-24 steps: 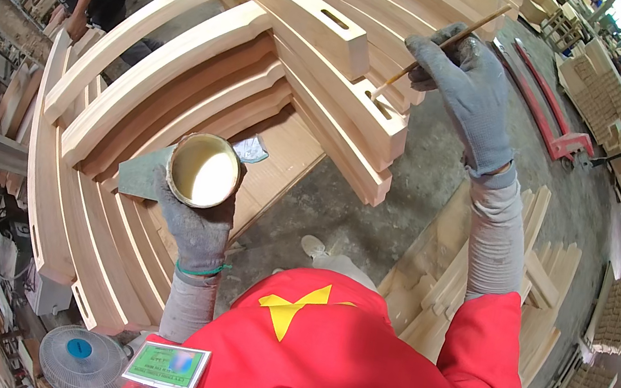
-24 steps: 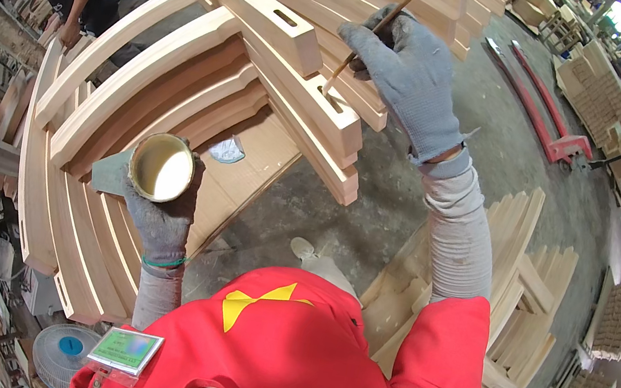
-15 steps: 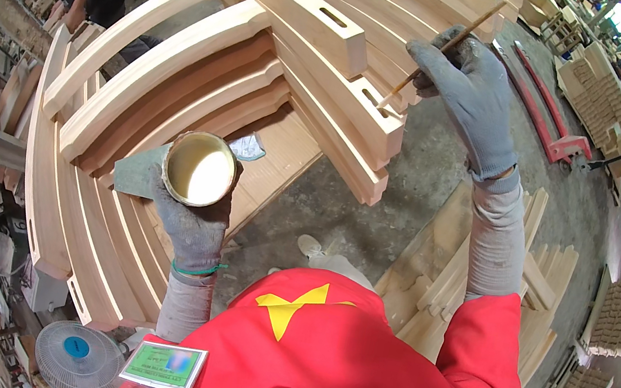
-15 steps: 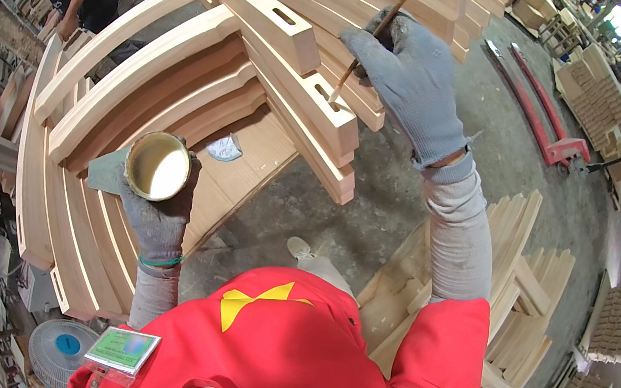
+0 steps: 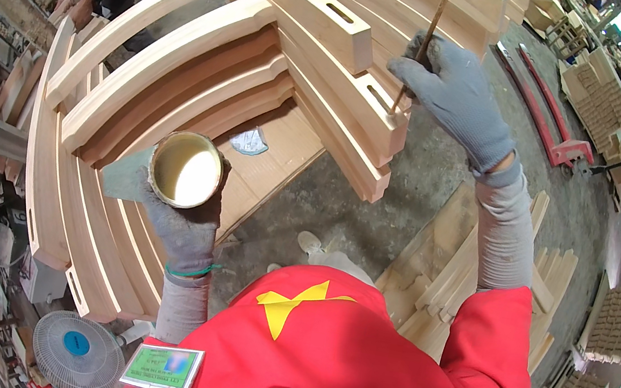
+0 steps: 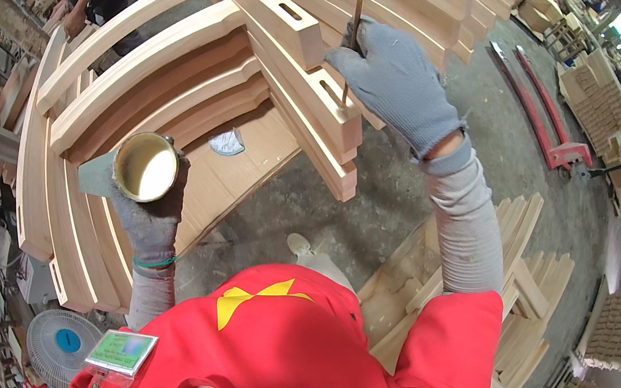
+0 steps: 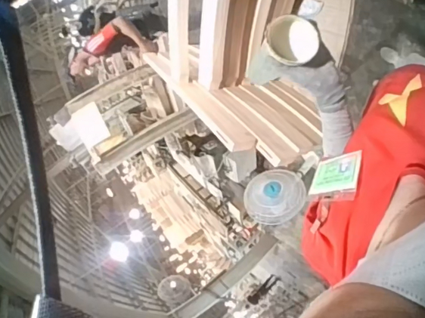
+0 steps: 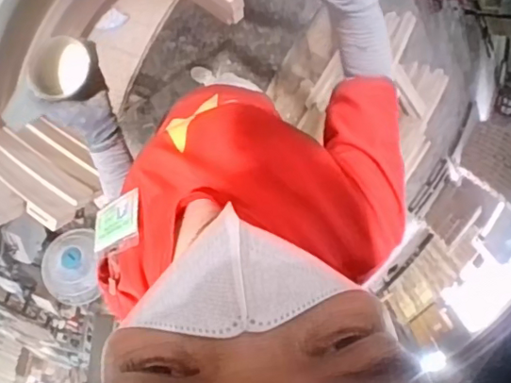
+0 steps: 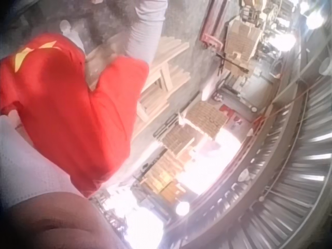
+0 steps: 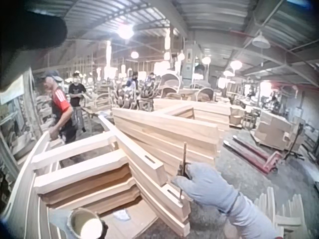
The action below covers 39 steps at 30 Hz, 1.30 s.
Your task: The person applies a light-colored finish to wooden chair parts using a brush and a small container. They repeatedly dip the brush, coat edges and surfaces, and reposition the parts to access different areas.
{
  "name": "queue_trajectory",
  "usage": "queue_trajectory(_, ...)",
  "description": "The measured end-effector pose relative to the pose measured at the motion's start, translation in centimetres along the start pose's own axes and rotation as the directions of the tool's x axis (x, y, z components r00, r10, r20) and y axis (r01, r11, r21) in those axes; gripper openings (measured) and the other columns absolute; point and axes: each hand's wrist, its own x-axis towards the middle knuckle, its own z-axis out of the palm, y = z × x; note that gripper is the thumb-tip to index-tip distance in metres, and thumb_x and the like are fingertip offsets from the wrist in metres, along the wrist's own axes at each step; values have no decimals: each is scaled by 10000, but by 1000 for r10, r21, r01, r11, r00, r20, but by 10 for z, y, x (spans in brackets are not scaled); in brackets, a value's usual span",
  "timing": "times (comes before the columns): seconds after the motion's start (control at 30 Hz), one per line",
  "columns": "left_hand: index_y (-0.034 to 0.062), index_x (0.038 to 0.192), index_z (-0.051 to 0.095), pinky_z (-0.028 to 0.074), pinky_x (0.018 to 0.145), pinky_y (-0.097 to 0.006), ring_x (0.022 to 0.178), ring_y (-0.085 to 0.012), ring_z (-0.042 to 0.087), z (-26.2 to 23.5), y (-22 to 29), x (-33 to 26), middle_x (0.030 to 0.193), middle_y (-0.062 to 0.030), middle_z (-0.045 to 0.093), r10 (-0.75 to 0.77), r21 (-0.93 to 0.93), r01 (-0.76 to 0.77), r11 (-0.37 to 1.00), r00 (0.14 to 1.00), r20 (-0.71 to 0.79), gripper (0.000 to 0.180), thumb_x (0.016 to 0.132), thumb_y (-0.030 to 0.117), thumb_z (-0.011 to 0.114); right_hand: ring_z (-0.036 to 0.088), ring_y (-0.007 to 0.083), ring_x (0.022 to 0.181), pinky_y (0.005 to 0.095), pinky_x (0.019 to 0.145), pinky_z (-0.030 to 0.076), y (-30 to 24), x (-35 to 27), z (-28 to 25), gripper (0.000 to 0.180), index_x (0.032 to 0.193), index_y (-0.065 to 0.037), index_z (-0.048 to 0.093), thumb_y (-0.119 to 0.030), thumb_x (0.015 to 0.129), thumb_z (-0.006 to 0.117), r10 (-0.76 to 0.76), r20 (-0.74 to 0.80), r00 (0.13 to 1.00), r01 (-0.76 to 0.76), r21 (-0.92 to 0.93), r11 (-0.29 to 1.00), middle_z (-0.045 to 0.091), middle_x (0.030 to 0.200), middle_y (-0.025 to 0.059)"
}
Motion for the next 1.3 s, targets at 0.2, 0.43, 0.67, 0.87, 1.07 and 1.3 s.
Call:
queue_trajectory(0.2,103,1235,394,453,891,-478,1082,-290,500,11,-6,2,1190,-148,476,-40,13,40,999,999,6,372,890,215,477,548,330,682,409,614,421,10,15,14,272,804,-33,603,-296,808,533,-40,-26,999,41,48,998,542,676,168)
queue_trajectory(0.43,86,1234,364,487,868,-407,1077,-247,511,11,-2,-3,1137,-146,501,27,79,-28,996,1000,12,447,833,83,561,529,319,617,406,599,414,4,5,-6,354,784,0,595,-352,785,564,89,83,993,-99,129,987,522,628,167)
queue_trajectory(0.67,100,1229,365,495,857,-419,1078,-268,513,14,-13,-2,1149,-161,495,129,432,-188,882,978,163,425,846,100,548,549,138,505,268,490,416,17,22,8,379,788,4,592,-375,799,608,-81,-20,996,83,127,988,546,548,60)
queue_trajectory(0.87,108,1239,375,490,859,-455,1091,-304,501,11,-12,-7,1173,-153,480,195,559,-259,788,966,172,378,884,163,492,561,247,678,338,591,440,6,-18,-9,157,834,-84,613,-224,763,601,-77,4,997,75,221,972,548,743,96)
queue_trajectory(1.07,103,1240,373,479,870,-463,1078,-300,511,10,-13,-5,1195,-142,464,316,809,-470,353,873,370,392,873,128,509,570,238,737,322,640,450,12,-66,-40,105,789,-46,612,-132,732,591,-154,76,985,143,137,980,545,778,82)
queue_trajectory(1.3,81,1238,354,495,860,-425,1072,-274,516,17,-13,-7,1195,-147,456,318,846,-474,245,863,391,527,781,-28,592,577,142,750,254,661,483,21,-87,-41,69,792,-15,631,-25,730,603,78,-112,991,4,596,803,589,842,53)
